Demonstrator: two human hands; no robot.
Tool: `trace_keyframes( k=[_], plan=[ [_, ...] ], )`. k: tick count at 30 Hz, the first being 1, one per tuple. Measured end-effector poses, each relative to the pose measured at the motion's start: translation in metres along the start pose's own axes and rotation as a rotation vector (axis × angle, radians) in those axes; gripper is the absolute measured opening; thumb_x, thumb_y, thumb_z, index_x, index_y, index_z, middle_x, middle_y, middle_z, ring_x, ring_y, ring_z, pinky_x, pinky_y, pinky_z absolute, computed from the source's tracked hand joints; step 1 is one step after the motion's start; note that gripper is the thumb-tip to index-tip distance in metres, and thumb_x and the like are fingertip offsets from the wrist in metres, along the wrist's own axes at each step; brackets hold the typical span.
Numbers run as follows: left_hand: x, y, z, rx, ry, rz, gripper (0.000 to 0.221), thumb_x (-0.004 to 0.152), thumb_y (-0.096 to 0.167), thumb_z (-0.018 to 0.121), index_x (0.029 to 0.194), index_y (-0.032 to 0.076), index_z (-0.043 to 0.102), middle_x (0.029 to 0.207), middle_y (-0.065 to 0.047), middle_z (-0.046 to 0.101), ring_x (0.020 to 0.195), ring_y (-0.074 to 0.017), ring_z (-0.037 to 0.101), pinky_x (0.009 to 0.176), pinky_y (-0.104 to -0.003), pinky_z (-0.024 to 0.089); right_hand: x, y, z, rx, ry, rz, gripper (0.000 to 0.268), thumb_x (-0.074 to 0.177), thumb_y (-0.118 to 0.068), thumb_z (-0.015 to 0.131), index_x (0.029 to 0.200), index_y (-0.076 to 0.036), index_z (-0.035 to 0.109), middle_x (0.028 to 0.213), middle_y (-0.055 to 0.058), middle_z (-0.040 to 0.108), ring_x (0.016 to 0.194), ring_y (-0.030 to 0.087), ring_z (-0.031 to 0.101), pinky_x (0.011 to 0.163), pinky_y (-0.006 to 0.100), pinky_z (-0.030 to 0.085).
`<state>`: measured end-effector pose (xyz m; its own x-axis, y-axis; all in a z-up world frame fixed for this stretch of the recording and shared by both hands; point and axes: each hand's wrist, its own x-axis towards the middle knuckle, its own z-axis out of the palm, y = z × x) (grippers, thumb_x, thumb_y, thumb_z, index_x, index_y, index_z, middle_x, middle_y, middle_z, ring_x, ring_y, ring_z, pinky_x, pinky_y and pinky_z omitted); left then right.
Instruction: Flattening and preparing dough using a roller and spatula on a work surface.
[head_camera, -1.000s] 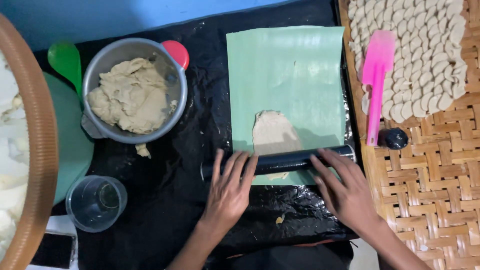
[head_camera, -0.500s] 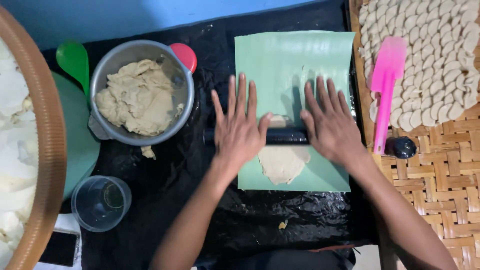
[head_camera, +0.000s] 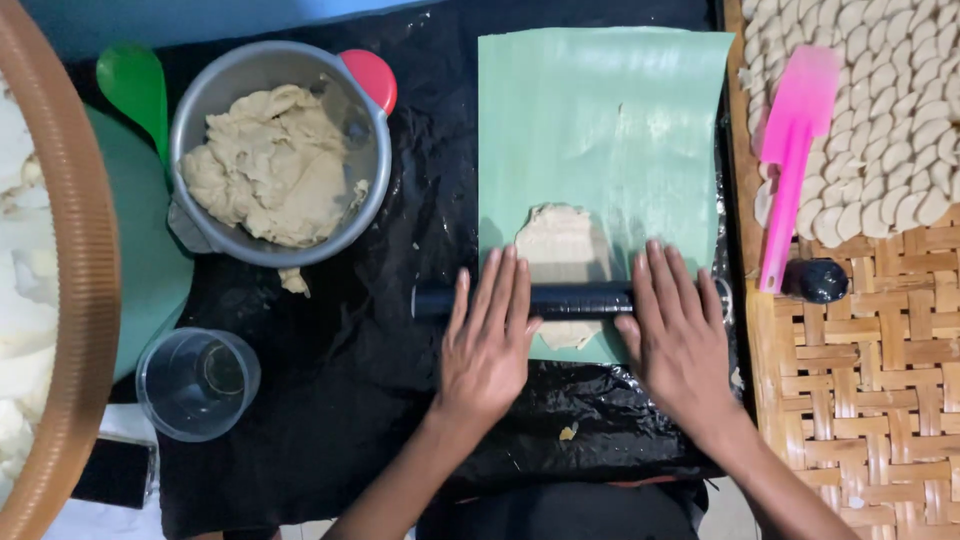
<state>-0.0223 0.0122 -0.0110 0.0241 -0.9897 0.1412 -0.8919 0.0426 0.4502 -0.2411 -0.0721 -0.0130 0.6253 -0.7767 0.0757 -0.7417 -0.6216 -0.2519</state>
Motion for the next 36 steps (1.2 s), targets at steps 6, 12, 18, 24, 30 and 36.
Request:
trace_keyframes(
  k=[6,12,18,24,30,36],
  plan=[
    [-0.045,0.011,-0.010,0.047,-0.029,0.069,0.061,0.094,-0.001,0.055,0.154,-0.003,0.043,0.160,-0.023,0.044,0.151,-0.0364,0.042,0.123,-0.053,0.035,-0.061,-0.003,0.015,-0.057,-0.041,0.024,0.064,0.089,-0.011,0.051,0.152,-0.001,0.045,0.159,0.020,0.044,0.149,0.038,0.040,0.122,0.057,0.029],
    [-0.055,0.011,-0.015,-0.021,0.067,0.163,0.038,0.095,0.008,0.061,0.133,0.001,0.057,0.131,-0.020,0.060,0.125,-0.0352,0.059,0.112,-0.050,0.045,-0.077,-0.010,0.009,0.103,0.166,-0.027,0.053,0.088,-0.008,0.069,0.140,-0.010,0.057,0.143,0.016,0.055,0.133,0.038,0.051,0.116,0.055,0.040],
    [-0.020,-0.002,-0.033,-0.063,-0.078,0.128,0.048,0.090,0.023,0.072,0.129,-0.001,0.061,0.115,-0.018,0.064,0.109,-0.0345,0.060,0.100,-0.050,0.045,-0.039,-0.009,-0.020,0.164,0.218,-0.012,0.045,0.088,-0.015,0.075,0.130,-0.003,0.063,0.123,0.018,0.059,0.115,0.037,0.059,0.112,0.055,0.045],
    [0.002,-0.010,-0.043,-0.005,-0.039,0.230,0.049,0.091,0.024,0.074,0.130,-0.001,0.060,0.118,-0.016,0.065,0.109,-0.0293,0.061,0.102,-0.049,0.043,0.002,-0.005,-0.043,0.174,0.240,-0.025,0.035,0.095,-0.019,0.070,0.126,-0.002,0.066,0.112,0.017,0.067,0.106,0.036,0.063,0.096,0.048,0.049],
    [0.064,-0.036,-0.050,-0.020,0.025,0.251,0.054,0.086,0.019,0.076,0.133,-0.001,0.060,0.118,-0.015,0.064,0.114,-0.0313,0.059,0.104,-0.047,0.041,0.068,0.011,-0.036,0.058,0.190,-0.031,0.037,0.103,-0.028,0.064,0.128,-0.001,0.068,0.107,0.017,0.067,0.098,0.036,0.063,0.091,0.047,0.048],
    [0.088,-0.051,-0.027,0.015,-0.020,0.153,0.059,0.089,0.021,0.076,0.139,-0.002,0.056,0.124,-0.016,0.062,0.117,-0.0322,0.058,0.104,-0.047,0.041,0.106,0.028,-0.012,0.003,0.154,-0.058,0.048,0.107,-0.032,0.056,0.144,-0.001,0.058,0.129,0.022,0.061,0.114,0.039,0.055,0.100,0.048,0.045]
  ],
)
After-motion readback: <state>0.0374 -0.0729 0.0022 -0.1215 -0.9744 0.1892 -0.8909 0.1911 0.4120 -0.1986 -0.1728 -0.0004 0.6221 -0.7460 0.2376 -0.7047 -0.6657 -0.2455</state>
